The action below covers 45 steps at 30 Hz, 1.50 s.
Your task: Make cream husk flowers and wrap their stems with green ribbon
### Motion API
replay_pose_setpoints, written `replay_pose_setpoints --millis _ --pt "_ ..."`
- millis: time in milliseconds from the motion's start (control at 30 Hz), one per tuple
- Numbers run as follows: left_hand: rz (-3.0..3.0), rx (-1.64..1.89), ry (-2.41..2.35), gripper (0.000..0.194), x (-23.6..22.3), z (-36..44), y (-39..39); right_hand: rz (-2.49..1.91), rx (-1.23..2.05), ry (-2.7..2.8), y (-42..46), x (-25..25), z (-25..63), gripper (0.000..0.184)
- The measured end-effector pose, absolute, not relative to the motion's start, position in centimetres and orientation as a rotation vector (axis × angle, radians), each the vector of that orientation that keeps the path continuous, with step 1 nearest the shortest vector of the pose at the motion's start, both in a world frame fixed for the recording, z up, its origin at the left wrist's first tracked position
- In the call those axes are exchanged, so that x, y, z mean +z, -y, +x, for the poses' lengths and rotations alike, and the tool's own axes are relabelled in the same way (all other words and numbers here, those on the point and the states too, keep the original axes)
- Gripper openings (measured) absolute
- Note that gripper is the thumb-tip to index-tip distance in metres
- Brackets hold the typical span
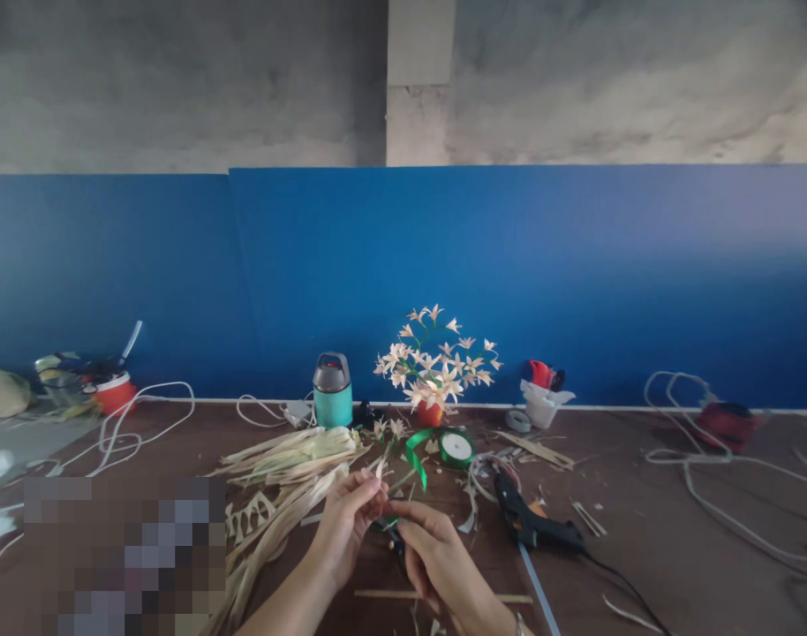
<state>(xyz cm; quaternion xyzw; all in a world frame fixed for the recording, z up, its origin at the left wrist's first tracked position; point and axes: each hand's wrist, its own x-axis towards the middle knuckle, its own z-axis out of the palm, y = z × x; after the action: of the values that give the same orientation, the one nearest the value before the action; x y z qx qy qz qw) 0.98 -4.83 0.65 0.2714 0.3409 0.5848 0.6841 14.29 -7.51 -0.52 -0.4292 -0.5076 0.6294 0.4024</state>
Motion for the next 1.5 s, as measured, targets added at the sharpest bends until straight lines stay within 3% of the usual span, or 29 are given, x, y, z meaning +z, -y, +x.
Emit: replay_pose_setpoints --millis 1500 --pt "0.652 1.309 -0.757 0.020 0.8 1.0 4.9 -1.115 1.582 1.290 8.0 0.7 14.3 0.051"
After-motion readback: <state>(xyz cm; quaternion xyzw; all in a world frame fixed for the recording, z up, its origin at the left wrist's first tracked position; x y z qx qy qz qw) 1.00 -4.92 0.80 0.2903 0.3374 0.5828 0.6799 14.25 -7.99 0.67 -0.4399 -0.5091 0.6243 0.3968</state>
